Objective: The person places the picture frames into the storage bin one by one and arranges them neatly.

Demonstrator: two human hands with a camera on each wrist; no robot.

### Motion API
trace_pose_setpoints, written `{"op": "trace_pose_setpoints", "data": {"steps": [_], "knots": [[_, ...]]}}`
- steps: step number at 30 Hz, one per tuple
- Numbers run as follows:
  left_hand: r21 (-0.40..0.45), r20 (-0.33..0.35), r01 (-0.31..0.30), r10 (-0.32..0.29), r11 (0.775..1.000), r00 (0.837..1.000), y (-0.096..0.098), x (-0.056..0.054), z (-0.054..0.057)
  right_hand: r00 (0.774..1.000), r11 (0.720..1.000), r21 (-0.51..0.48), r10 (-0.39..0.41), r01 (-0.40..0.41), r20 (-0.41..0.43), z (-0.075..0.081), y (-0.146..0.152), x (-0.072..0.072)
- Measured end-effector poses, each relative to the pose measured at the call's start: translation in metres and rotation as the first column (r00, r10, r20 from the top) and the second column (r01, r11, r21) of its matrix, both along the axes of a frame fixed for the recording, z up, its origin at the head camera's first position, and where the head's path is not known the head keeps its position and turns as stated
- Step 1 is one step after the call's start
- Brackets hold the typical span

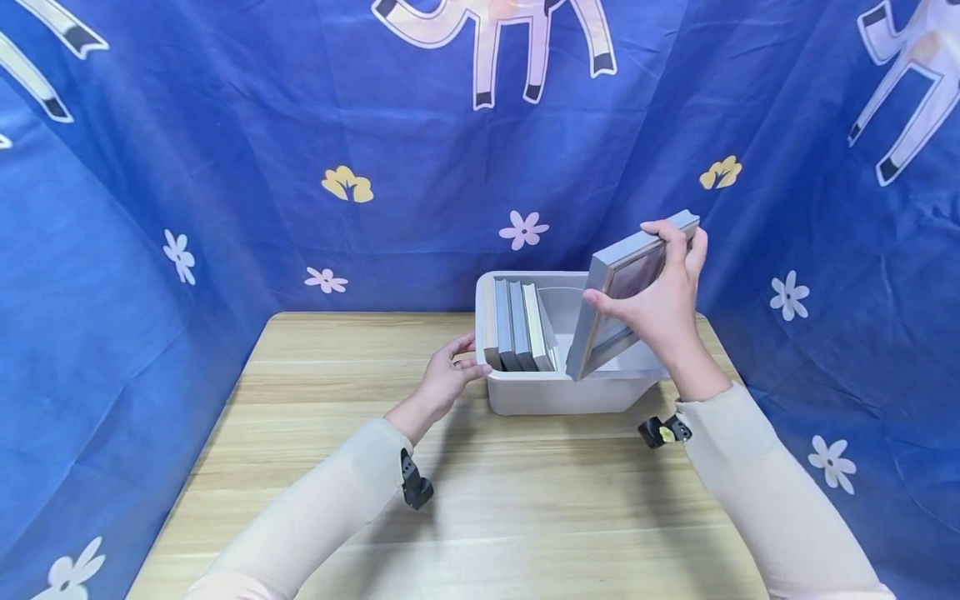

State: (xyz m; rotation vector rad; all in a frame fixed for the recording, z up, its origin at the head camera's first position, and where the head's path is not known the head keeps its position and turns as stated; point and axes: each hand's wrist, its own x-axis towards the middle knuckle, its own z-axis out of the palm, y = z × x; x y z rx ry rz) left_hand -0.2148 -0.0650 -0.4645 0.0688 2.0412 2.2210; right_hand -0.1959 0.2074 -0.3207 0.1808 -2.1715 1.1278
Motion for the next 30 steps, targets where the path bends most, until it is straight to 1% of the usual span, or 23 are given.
{"op": "trace_pose_setpoints", "data": {"steps": [5,10,14,22,27,30], "knots": [[0.01,0.001,0.002,-0.002,1.0,1.0,0.0,0.0,-0.001,1.0,1.0,0.011,0.012,-0.012,0.001,-0.005,0.003,-0.02],[0.019,-0.003,0.002,-0.002,1.0,1.0,0.0,0.002,0.001,1.0,0.998,0.061,0.017,-0.018,0.013,-0.012,0.005,-0.037],[0.019,-0.008,0.003,-0.003,1.0,1.0,0.001,0.001,0.0,0.999,0.994,0.104,0.026,-0.029,0.026,-0.02,0.005,-0.048],[0.012,-0.015,0.005,-0.004,1.0,1.0,0.001,0.0,-0.001,0.993,0.978,0.189,0.07,-0.087,0.096,-0.04,0.009,-0.066],[0.018,-0.016,0.001,-0.001,1.0,1.0,0.001,0.0,0.0,0.981,0.963,0.232,0.105,-0.141,0.16,-0.051,0.015,-0.073],[0.017,-0.012,0.0,0.001,1.0,1.0,0.001,0.001,0.001,0.974,0.949,0.261,0.133,-0.178,0.183,-0.059,0.019,-0.077]]}}
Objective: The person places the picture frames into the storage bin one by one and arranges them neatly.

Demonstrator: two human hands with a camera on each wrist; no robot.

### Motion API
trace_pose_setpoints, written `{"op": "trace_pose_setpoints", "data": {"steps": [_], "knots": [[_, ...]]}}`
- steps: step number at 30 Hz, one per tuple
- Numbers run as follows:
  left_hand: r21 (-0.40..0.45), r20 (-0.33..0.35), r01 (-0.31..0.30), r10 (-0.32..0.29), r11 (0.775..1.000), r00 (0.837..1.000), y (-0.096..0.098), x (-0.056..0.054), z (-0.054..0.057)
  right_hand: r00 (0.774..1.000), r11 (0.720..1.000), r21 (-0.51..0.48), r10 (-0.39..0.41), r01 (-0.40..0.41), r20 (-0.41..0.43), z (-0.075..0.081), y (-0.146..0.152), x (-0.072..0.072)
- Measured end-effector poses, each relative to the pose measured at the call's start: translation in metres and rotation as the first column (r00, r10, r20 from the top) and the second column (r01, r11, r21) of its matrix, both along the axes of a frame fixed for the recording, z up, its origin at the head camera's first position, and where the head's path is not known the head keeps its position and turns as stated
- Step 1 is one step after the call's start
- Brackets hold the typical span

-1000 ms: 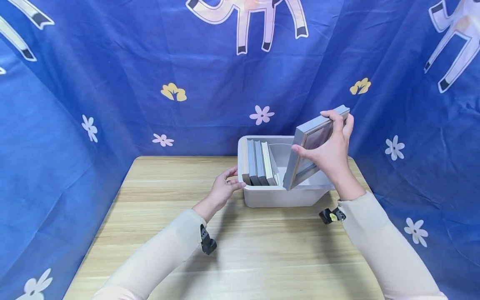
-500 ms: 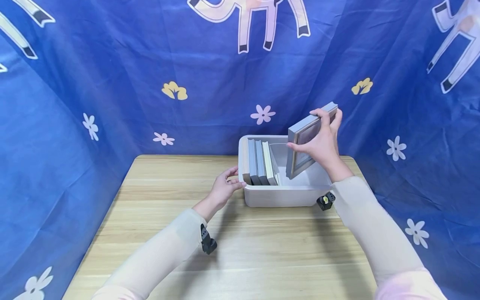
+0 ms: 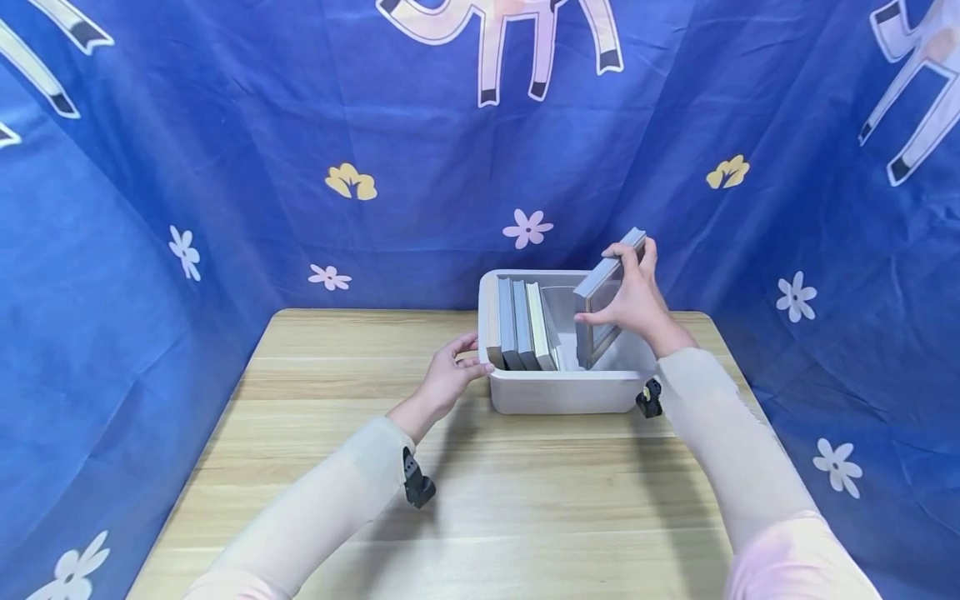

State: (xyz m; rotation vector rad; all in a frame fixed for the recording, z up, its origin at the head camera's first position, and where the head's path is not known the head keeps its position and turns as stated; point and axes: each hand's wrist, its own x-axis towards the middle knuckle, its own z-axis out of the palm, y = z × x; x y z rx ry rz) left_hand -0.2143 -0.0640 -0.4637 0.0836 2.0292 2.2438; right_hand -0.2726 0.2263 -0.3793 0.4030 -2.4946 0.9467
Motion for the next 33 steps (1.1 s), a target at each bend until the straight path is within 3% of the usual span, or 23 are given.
{"op": "trace_pose_setpoints", "data": {"steps": [8,16,23,33], "knots": [[0.0,0.014,0.002,-0.002,1.0,1.0,0.0,0.0,0.001,0.995,0.992,0.08,0.101,-0.101,0.008,-0.021,0.01,-0.009],[-0.008,0.006,-0.004,0.004,1.0,1.0,0.0,0.0,-0.001,0.989,0.973,0.187,0.123,-0.136,0.078,-0.033,0.014,-0.011],[-0.006,0.006,-0.007,0.007,1.0,1.0,0.0,0.001,-0.001,0.975,0.953,0.212,0.195,-0.214,0.109,-0.043,0.011,-0.013],[0.008,0.003,-0.006,0.006,1.0,1.0,0.0,0.001,-0.002,0.955,0.921,0.275,0.233,-0.277,0.183,-0.052,0.003,-0.014]]}}
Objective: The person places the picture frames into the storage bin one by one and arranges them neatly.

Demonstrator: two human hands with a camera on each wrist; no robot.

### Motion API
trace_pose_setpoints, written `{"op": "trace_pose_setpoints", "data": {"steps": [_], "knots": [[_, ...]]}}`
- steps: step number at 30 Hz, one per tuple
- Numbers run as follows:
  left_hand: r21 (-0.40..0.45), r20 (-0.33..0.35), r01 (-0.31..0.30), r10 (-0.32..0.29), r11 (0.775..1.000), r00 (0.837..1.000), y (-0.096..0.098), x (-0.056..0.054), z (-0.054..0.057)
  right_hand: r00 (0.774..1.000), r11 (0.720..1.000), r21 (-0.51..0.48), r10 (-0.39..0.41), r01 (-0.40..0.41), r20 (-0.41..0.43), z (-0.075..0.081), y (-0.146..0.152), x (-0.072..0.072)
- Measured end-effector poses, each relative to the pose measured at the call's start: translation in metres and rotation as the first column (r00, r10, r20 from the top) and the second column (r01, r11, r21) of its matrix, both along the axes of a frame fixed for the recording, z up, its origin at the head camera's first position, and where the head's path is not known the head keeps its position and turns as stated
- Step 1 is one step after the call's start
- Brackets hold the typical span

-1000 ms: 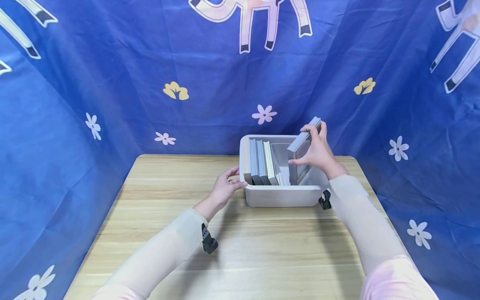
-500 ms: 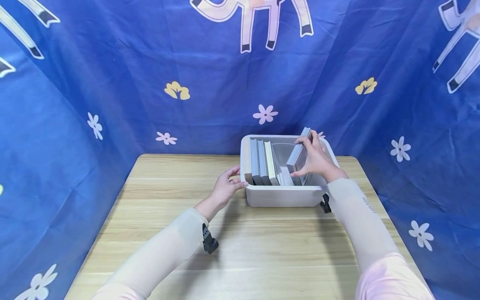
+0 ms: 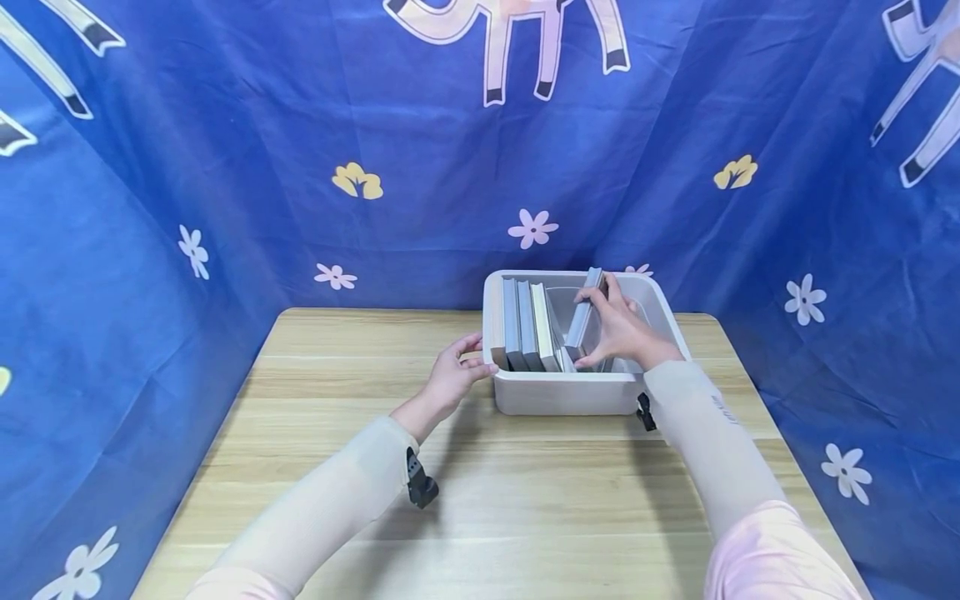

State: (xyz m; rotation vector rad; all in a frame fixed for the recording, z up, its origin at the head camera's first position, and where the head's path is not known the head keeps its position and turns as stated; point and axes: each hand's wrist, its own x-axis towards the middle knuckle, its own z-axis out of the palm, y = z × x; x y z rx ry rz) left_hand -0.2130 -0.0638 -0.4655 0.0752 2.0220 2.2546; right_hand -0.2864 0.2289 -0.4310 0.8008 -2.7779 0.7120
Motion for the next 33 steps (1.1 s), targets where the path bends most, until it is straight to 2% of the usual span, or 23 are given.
{"op": "trace_pose_setpoints", "data": {"steps": [10,18,33], "knots": [[-0.008,-0.006,-0.004,0.004,1.0,1.0,0.0,0.001,0.0,0.998,0.998,0.038,0.056,-0.057,0.014,-0.006,-0.011,0.0],[-0.02,0.0,-0.009,0.009,1.0,1.0,-0.001,0.0,-0.001,0.994,0.992,0.073,0.098,-0.101,0.04,-0.004,-0.015,-0.002],[-0.015,-0.012,-0.009,0.008,1.0,1.0,0.0,0.0,-0.002,0.98,0.965,0.176,0.181,-0.194,0.089,-0.001,-0.019,-0.007]]}}
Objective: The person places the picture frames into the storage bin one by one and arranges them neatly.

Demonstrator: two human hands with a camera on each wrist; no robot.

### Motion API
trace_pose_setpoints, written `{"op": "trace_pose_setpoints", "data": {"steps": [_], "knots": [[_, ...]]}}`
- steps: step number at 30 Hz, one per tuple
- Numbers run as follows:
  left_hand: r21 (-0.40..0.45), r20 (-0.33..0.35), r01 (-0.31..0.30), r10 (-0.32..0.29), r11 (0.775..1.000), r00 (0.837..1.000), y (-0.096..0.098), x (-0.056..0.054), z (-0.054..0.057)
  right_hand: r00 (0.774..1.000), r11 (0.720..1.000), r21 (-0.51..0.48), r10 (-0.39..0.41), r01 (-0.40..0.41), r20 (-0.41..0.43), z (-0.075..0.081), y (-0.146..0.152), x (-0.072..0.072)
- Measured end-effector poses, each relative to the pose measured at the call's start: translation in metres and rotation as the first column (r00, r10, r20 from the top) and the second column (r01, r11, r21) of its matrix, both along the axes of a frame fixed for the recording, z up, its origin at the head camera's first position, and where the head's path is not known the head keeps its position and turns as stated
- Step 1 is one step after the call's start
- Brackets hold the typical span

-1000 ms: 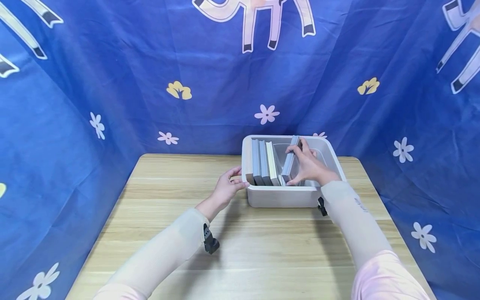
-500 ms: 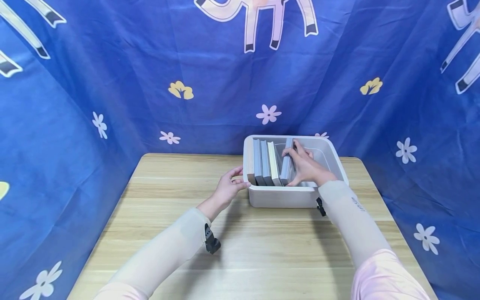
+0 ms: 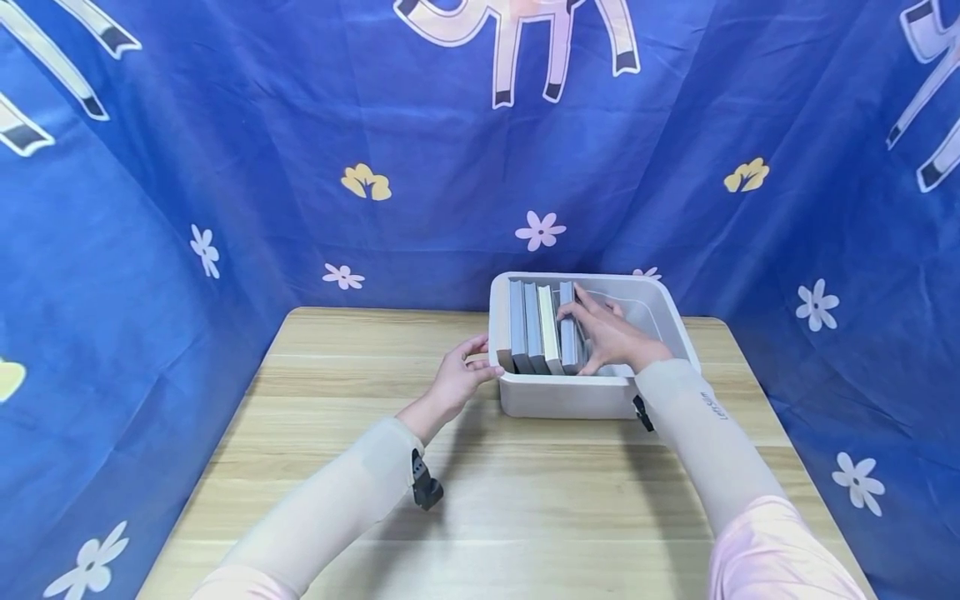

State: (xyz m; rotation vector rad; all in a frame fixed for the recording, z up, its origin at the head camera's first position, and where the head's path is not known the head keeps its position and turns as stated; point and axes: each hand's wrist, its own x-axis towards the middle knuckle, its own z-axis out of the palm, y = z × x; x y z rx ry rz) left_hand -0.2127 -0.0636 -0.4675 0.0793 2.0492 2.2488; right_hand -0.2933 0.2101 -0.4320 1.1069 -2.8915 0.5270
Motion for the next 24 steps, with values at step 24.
{"op": "trace_pose_setpoints", "data": {"steps": [24], "knots": [[-0.019,-0.005,-0.013,0.013,1.0,1.0,0.0003,-0.0001,-0.0003,0.997,0.997,-0.055,0.051,-0.048,0.061,-0.0039,0.0032,0.0021]]}}
